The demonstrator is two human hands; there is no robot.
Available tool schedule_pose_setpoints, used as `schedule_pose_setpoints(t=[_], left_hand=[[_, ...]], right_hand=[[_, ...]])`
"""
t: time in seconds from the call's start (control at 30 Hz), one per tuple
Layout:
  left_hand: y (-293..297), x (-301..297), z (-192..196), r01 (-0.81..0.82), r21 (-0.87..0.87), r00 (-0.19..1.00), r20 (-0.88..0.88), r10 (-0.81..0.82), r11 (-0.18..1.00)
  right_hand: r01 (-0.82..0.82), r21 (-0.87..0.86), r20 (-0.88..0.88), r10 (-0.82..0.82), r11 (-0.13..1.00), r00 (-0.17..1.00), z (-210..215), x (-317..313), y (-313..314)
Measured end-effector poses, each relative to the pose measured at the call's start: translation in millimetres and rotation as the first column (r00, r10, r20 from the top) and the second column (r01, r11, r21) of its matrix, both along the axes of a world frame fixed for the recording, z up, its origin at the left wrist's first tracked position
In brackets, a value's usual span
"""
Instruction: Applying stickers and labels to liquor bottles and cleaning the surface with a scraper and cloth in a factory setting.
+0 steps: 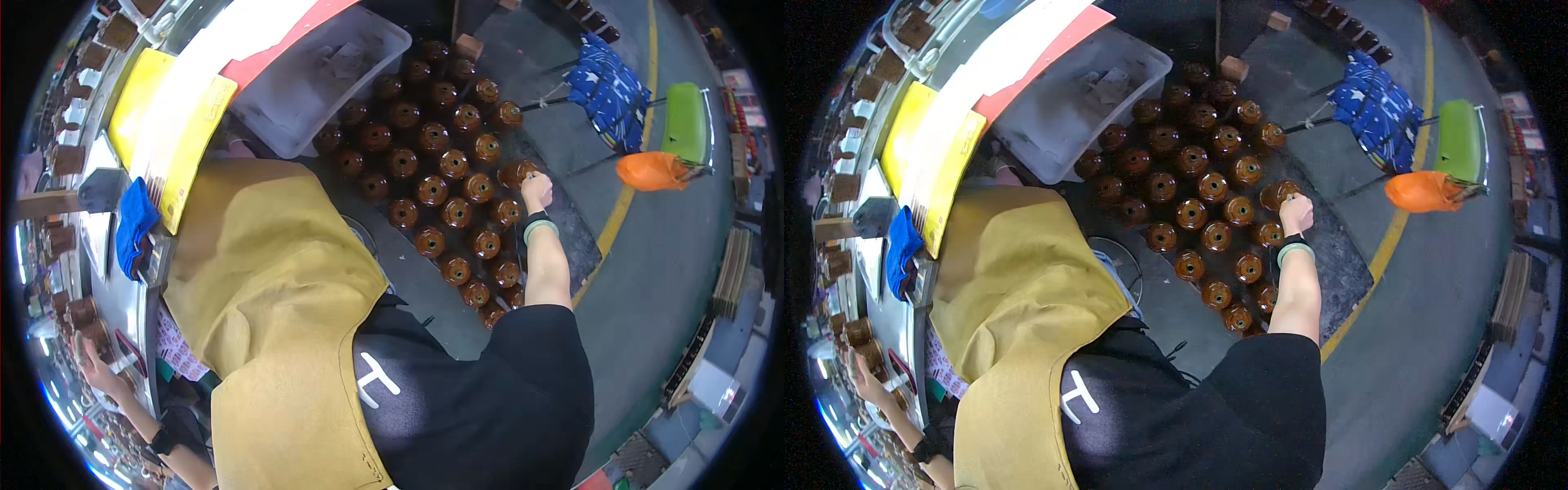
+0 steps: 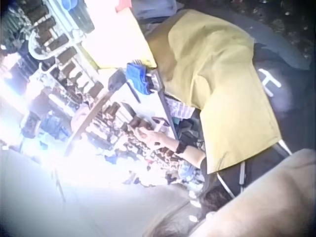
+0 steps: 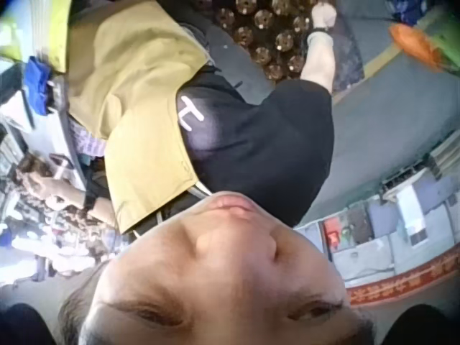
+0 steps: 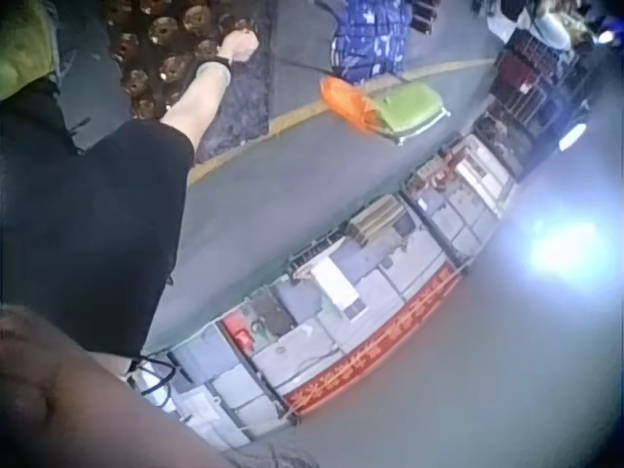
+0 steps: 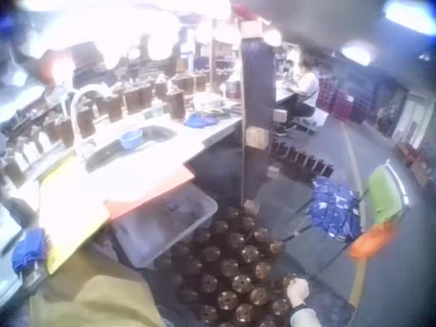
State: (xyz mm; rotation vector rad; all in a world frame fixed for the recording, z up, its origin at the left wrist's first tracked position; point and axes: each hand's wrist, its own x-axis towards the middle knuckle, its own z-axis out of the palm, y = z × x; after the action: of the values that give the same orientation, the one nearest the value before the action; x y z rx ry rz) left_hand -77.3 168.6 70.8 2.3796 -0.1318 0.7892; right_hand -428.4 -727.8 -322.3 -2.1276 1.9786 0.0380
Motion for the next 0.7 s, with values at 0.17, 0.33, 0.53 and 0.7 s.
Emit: schedule_pose_setpoints(t=[0.17, 0.33, 0.53, 0.7], left_hand=[[80, -42, -18, -0.182, 0.027, 0.980, -0.080, 0.183, 0.983], [105, -58, -41, -0.236, -0.139, 0.960, -0.188, 0.208, 0.962], [79, -65, -53, -0.304, -0.016, 0.920, -0.263, 0.289, 0.953], [68, -51, -57, -0.266, -0.151, 0.942, -0.248, 0.224, 0.952]], right_hand=[[0.067, 0.131, -0.016, -0.065, 0.989, 0.998, -29, 8, -12], [0.106, 0.156, -0.033, -0.102, 0.982, 0.994, -44, 11, -10], [0.119, 0.166, -0.029, -0.115, 0.979, 0.993, -55, 5, -9], [0.111, 0.175, 0.017, -0.115, 0.978, 0.993, -61, 5, -8]])
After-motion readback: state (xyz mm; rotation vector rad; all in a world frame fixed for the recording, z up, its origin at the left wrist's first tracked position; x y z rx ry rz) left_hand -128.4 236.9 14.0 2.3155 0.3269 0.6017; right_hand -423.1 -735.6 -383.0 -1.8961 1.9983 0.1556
